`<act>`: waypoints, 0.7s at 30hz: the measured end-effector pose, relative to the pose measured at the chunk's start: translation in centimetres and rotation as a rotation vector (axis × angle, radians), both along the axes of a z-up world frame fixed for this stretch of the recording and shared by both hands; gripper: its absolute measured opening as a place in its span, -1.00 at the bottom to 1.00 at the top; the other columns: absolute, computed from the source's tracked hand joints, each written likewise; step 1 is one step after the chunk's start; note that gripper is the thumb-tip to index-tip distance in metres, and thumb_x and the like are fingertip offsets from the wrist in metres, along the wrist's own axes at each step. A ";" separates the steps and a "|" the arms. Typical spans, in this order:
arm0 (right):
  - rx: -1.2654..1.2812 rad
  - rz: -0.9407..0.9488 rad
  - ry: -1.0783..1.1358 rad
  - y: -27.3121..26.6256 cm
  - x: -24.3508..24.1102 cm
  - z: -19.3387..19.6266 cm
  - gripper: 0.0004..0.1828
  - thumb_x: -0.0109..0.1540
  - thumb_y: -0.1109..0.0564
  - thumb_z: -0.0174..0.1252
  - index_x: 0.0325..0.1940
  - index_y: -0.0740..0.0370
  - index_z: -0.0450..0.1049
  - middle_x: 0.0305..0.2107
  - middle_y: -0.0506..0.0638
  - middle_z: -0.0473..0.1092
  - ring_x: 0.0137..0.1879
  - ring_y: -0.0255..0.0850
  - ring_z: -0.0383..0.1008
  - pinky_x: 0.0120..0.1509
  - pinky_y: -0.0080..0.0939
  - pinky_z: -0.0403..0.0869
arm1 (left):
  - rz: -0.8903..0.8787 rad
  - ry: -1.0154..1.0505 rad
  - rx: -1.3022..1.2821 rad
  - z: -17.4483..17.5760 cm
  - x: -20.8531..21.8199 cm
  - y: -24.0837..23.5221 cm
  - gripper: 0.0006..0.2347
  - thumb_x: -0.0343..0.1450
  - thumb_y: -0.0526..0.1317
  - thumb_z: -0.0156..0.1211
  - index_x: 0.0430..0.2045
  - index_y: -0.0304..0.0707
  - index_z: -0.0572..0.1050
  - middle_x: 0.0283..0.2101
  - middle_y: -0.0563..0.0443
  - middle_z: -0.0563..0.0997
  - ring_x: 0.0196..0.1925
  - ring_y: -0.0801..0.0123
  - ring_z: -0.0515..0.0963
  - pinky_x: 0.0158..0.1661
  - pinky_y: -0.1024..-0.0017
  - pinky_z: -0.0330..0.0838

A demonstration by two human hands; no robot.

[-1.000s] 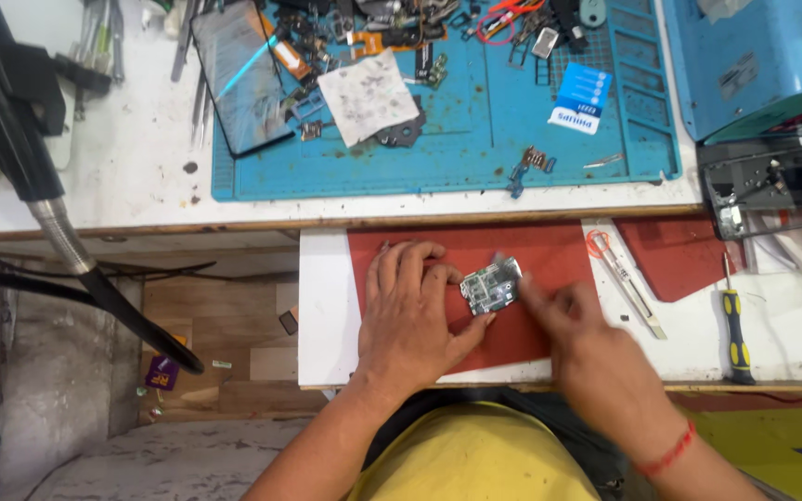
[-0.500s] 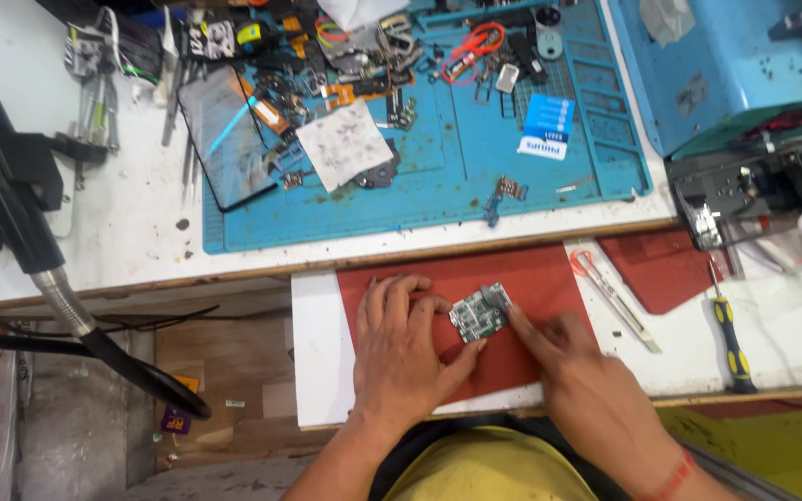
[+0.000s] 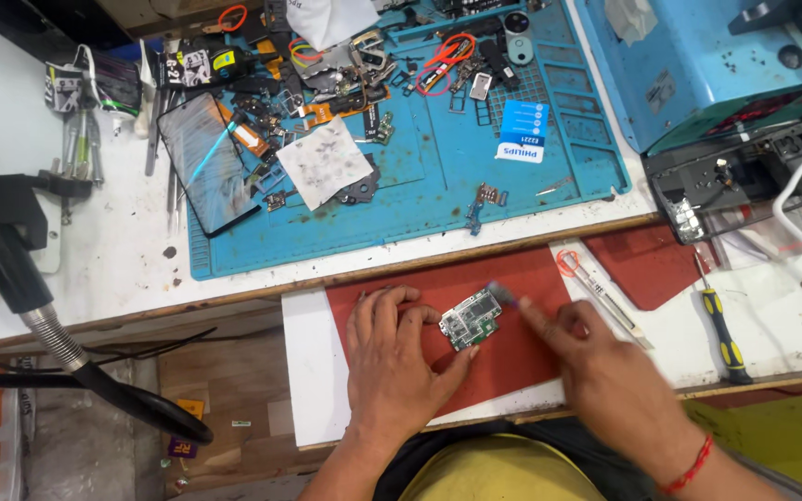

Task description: The person uses a small tool to scrape and clean the surface of a small green circuit board placed on a red mat. They then use a hot air gun to apply heat to the board, moving the nozzle over different components while holding the board steady with their other hand.

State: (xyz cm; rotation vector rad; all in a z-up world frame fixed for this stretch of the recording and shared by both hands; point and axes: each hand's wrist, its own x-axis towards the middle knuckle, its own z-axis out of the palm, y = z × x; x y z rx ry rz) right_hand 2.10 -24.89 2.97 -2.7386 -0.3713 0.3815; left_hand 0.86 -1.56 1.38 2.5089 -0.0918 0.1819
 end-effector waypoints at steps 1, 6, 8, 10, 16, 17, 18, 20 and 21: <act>0.026 0.047 -0.040 0.1 -0.1 -0.2 -0.19 0.10 0.31 0.02 0.46 -0.13 0.31 -0.17 0.05 0.38 -0.51 0.09 0.50 -0.42 0.07 0.50 | -0.002 0.002 -0.012 0.0 0.2 -0.1 -0.60 0.15 0.00 0.53 -0.33 -0.23 0.54 0.05 -0.13 0.43 0.23 -0.07 0.30 0.23 -0.08 0.10; 0.037 0.034 -0.058 0.8 0.0 -0.9 -0.25 0.14 0.29 0.05 0.45 -0.06 0.34 -0.22 0.02 0.40 -0.48 0.06 0.49 -0.38 0.05 0.49 | 0.011 0.010 0.007 0.0 0.0 -0.2 -0.59 0.15 0.00 0.54 -0.32 -0.25 0.53 0.05 -0.13 0.43 0.25 -0.10 0.28 0.22 -0.07 0.11; 0.049 0.140 -0.045 1.5 -1.1 -0.5 -0.19 0.06 0.30 0.07 0.43 -0.08 0.36 -0.19 0.06 0.38 -0.42 0.06 0.52 -0.43 0.04 0.50 | 0.010 0.056 0.007 0.3 -0.1 -0.3 -0.60 0.14 -0.01 0.53 -0.33 -0.24 0.53 0.06 -0.11 0.43 0.25 -0.08 0.28 0.22 -0.06 0.11; 0.050 0.132 -0.039 1.6 -0.8 -0.3 -0.19 0.06 0.29 0.07 0.43 -0.08 0.36 -0.16 0.07 0.38 -0.42 0.05 0.52 -0.44 0.03 0.51 | 0.011 0.067 0.012 0.4 0.2 -0.4 -0.60 0.13 -0.02 0.53 -0.34 -0.24 0.52 0.07 -0.11 0.42 0.26 -0.07 0.28 0.23 -0.06 0.10; 0.066 0.185 -0.025 1.3 -0.8 -0.1 -0.19 0.07 0.29 0.04 0.45 0.00 0.31 -0.16 0.06 0.38 -0.48 0.02 0.52 -0.41 0.03 0.51 | 0.030 0.117 0.027 0.4 0.1 -0.5 -0.58 0.12 -0.01 0.54 -0.34 -0.24 0.51 0.07 -0.11 0.41 0.26 -0.09 0.26 0.24 -0.05 0.08; 0.070 0.137 -0.044 1.1 -0.3 -0.3 -0.21 0.09 0.29 0.03 0.45 0.00 0.31 -0.16 0.06 0.38 -0.48 0.04 0.51 -0.42 0.03 0.51 | 0.025 0.112 0.033 0.4 0.1 -0.5 -0.58 0.12 -0.01 0.54 -0.34 -0.25 0.50 0.06 -0.12 0.40 0.26 -0.10 0.26 0.24 -0.06 0.07; 0.071 0.093 -0.068 1.0 0.0 -0.3 -0.23 0.11 0.29 0.02 0.45 0.00 0.32 -0.16 0.06 0.38 -0.48 0.05 0.50 -0.42 0.03 0.51 | 0.024 0.103 0.036 0.3 0.2 -0.5 -0.57 0.12 0.00 0.54 -0.33 -0.26 0.50 0.06 -0.14 0.40 0.25 -0.11 0.25 0.24 -0.07 0.06; 0.036 0.178 -0.042 0.9 -0.4 -0.1 -0.18 0.07 0.31 0.02 0.46 0.01 0.30 -0.14 0.06 0.38 -0.50 0.04 0.52 -0.41 0.03 0.52 | 0.025 0.094 0.033 0.2 0.1 -0.6 -0.57 0.12 -0.01 0.54 -0.33 -0.24 0.51 0.07 -0.13 0.40 0.26 -0.11 0.25 0.25 -0.07 0.07; 0.022 0.222 -0.030 0.9 -0.4 0.1 -0.16 0.05 0.31 0.02 0.46 0.02 0.29 -0.12 0.06 0.38 -0.51 0.04 0.52 -0.41 0.04 0.53 | 0.027 0.088 0.035 0.3 0.1 -0.6 -0.58 0.12 -0.01 0.54 -0.32 -0.23 0.51 0.07 -0.13 0.40 0.26 -0.12 0.25 0.25 -0.06 0.07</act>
